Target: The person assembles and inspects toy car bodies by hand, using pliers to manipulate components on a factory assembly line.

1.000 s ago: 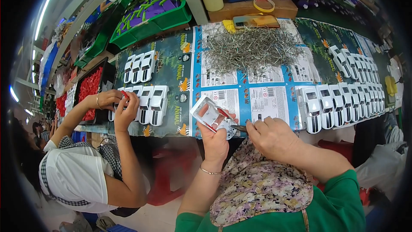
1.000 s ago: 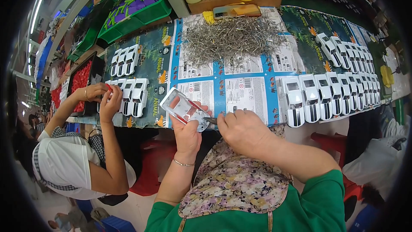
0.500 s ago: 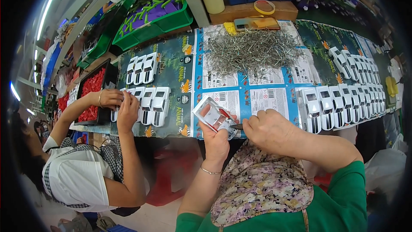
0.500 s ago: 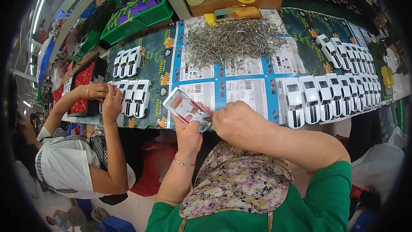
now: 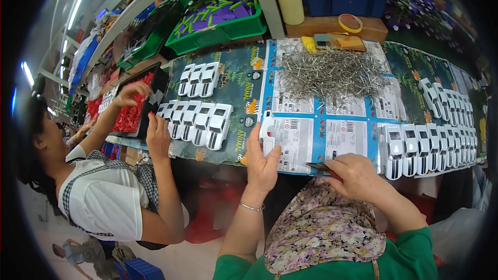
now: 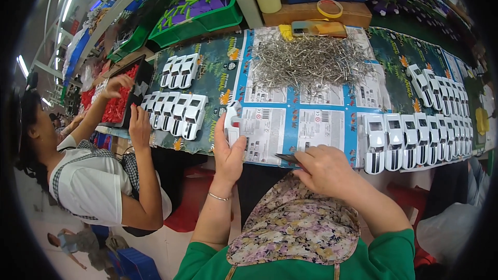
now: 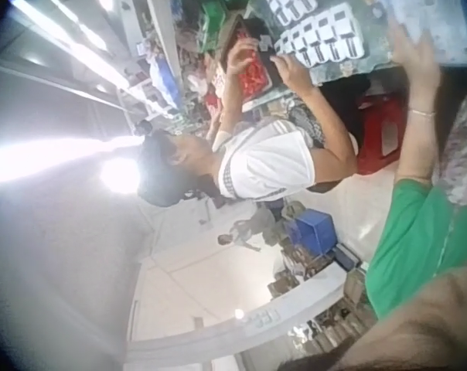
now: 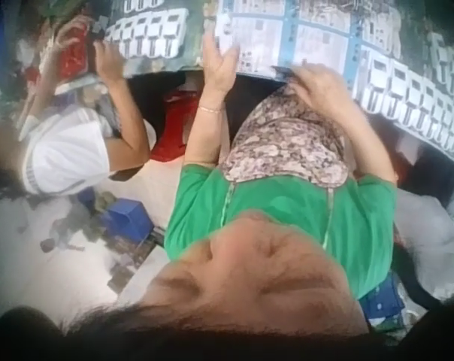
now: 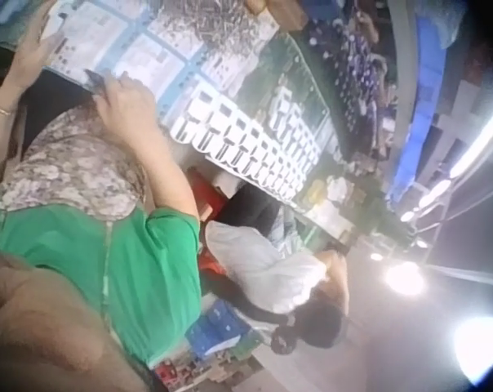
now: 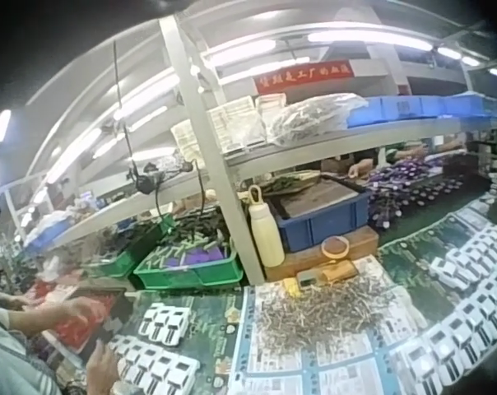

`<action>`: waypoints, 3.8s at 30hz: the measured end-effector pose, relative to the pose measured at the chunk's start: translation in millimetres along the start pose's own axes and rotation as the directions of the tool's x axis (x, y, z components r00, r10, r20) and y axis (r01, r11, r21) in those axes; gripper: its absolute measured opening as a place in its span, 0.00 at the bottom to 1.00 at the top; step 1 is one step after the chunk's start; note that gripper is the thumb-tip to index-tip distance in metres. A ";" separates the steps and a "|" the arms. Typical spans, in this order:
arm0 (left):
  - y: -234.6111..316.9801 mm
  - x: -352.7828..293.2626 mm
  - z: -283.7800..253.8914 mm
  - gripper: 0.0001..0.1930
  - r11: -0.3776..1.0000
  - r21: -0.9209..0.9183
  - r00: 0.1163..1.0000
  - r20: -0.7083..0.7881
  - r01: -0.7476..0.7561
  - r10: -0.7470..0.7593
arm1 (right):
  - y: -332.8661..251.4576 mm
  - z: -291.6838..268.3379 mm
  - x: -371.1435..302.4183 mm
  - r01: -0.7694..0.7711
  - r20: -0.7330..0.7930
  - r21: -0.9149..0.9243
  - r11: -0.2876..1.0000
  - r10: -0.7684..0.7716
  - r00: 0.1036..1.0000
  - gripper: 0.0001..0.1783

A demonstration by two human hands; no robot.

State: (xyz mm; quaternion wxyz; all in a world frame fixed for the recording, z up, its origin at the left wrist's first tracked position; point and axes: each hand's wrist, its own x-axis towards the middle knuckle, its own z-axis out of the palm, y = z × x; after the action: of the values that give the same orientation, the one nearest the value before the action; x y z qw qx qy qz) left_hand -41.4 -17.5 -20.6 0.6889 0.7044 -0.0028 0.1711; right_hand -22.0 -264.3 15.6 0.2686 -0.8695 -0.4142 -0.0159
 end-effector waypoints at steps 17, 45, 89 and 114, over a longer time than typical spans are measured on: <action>-19.3 37.8 -52.1 0.27 -0.007 0.999 0.948 0.033 -0.032 0.316 | 13.7 -9.4 -38.2 -0.157 -0.019 0.405 0.901 0.180 0.984 0.22; 2.8 -13.2 205.8 0.27 0.680 0.359 0.640 0.738 -0.639 0.212 | 175.5 -132.2 -214.4 -0.879 -0.622 -0.124 0.461 0.654 0.431 0.13; 29.3 -0.6 -27.2 0.23 0.726 -0.634 0.933 -0.021 0.265 -0.359 | 36.4 -41.4 91.8 0.038 0.260 -0.565 0.824 0.134 0.956 0.10; 34.6 -12.2 39.5 0.37 0.775 -0.608 0.985 0.101 0.174 -0.142 | -6.5 -26.4 -2.9 -0.270 0.027 0.478 0.836 0.294 0.956 0.13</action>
State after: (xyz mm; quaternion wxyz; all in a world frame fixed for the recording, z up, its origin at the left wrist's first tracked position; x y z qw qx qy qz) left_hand -51.9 -60.4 10.3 0.8920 0.4438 -0.0163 0.0848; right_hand -23.6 -275.7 40.4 0.4833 -0.8273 -0.2661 0.1056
